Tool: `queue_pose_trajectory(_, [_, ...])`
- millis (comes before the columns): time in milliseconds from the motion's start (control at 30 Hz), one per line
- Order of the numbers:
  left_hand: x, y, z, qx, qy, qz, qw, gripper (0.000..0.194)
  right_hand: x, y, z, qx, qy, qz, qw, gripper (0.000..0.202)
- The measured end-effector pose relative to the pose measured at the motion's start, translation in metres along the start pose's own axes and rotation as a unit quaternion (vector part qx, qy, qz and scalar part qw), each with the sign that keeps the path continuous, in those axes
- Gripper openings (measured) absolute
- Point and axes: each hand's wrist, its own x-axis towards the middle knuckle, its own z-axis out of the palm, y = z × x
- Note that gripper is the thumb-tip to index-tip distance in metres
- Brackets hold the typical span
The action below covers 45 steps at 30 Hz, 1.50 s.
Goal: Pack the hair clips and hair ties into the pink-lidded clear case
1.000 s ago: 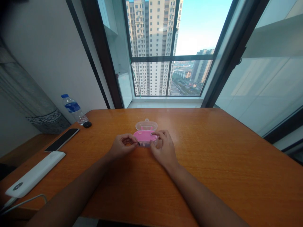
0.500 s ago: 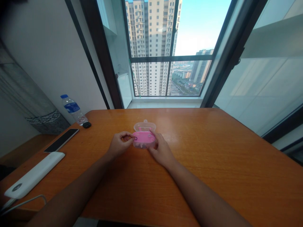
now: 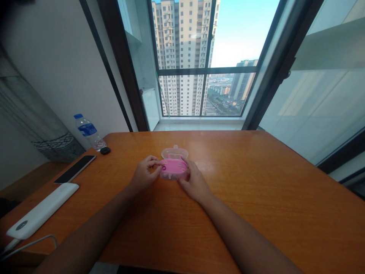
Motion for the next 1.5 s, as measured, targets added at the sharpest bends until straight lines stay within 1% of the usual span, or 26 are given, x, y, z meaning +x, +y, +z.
queue_pose_trajectory(100, [0.001, -0.002, 0.001, -0.017, 0.004, -0.016, 1.000, 0.018, 0.001, -0.002, -0.001, -0.006, -0.001, -0.001, 1.000, 0.073])
queue_pose_trajectory(167, [0.000, -0.004, 0.002, -0.037, 0.006, -0.042, 0.998, 0.026, 0.001, -0.003, -0.001, -0.009, 0.001, -0.002, 1.000, 0.074])
queue_pose_trajectory(200, [0.000, -0.006, 0.002, -0.050, 0.003, -0.057, 0.997, 0.035, 0.002, -0.003, -0.001, -0.008, 0.002, -0.003, 1.000, 0.076])
queue_pose_trajectory(267, [-0.003, -0.009, 0.004, -0.086, -0.022, -0.086, 0.992, 0.060, 0.002, -0.003, -0.001, 0.001, 0.003, -0.005, 1.000, 0.079])
queue_pose_trajectory(367, [-0.009, -0.011, 0.010, -0.142, -0.100, -0.097, 0.980, 0.097, 0.001, -0.003, 0.000, 0.035, -0.002, 0.007, 0.999, 0.087])
queue_pose_trajectory(400, [-0.011, -0.010, 0.012, -0.153, -0.121, -0.092, 0.976, 0.105, 0.001, -0.004, 0.000, 0.051, -0.007, 0.016, 0.999, 0.090])
queue_pose_trajectory(467, [-0.013, -0.010, 0.015, -0.162, -0.141, -0.086, 0.973, 0.113, 0.000, -0.006, 0.001, 0.081, -0.017, 0.035, 0.996, 0.100])
queue_pose_trajectory(633, [-0.013, -0.009, 0.018, -0.179, -0.141, -0.135, 0.964, 0.118, 0.001, -0.010, 0.001, 0.116, -0.009, 0.066, 0.991, 0.120])
queue_pose_trajectory(767, [-0.010, -0.008, 0.017, -0.209, -0.145, -0.127, 0.959, 0.120, 0.003, -0.009, 0.002, 0.108, 0.006, 0.049, 0.993, 0.129])
queue_pose_trajectory(867, [-0.008, -0.006, 0.017, -0.224, -0.145, -0.122, 0.956, 0.119, 0.003, -0.007, 0.002, 0.102, 0.010, 0.025, 0.994, 0.129])
queue_pose_trajectory(967, [-0.007, -0.003, 0.016, -0.222, -0.138, -0.121, 0.958, 0.116, 0.003, -0.005, 0.001, 0.094, 0.013, 0.019, 0.995, 0.127])
queue_pose_trajectory(1100, [-0.007, -0.001, 0.015, -0.213, -0.137, -0.106, 0.962, 0.101, 0.002, -0.003, 0.000, 0.073, 0.015, 0.027, 0.997, 0.126])
queue_pose_trajectory(1167, [-0.008, -0.002, 0.014, -0.204, -0.131, -0.107, 0.964, 0.102, 0.002, -0.001, 0.000, 0.066, 0.017, 0.027, 0.997, 0.124])
queue_pose_trajectory(1233, [-0.009, -0.004, 0.015, -0.190, -0.124, -0.112, 0.968, 0.107, 0.002, 0.000, 0.000, 0.060, 0.019, 0.022, 0.998, 0.121])
queue_pose_trajectory(1333, [-0.010, -0.007, 0.015, -0.163, -0.119, -0.115, 0.973, 0.111, 0.002, -0.002, -0.001, 0.047, 0.016, 0.009, 0.999, 0.113])
queue_pose_trajectory(1400, [-0.010, -0.008, 0.015, -0.141, -0.117, -0.122, 0.976, 0.112, 0.002, -0.004, -0.003, 0.032, 0.007, 0.000, 0.999, 0.102])
queue_pose_trajectory(1500, [-0.010, -0.008, 0.014, -0.121, -0.120, -0.130, 0.977, 0.115, 0.001, -0.007, -0.005, 0.012, -0.010, -0.011, 1.000, 0.078])
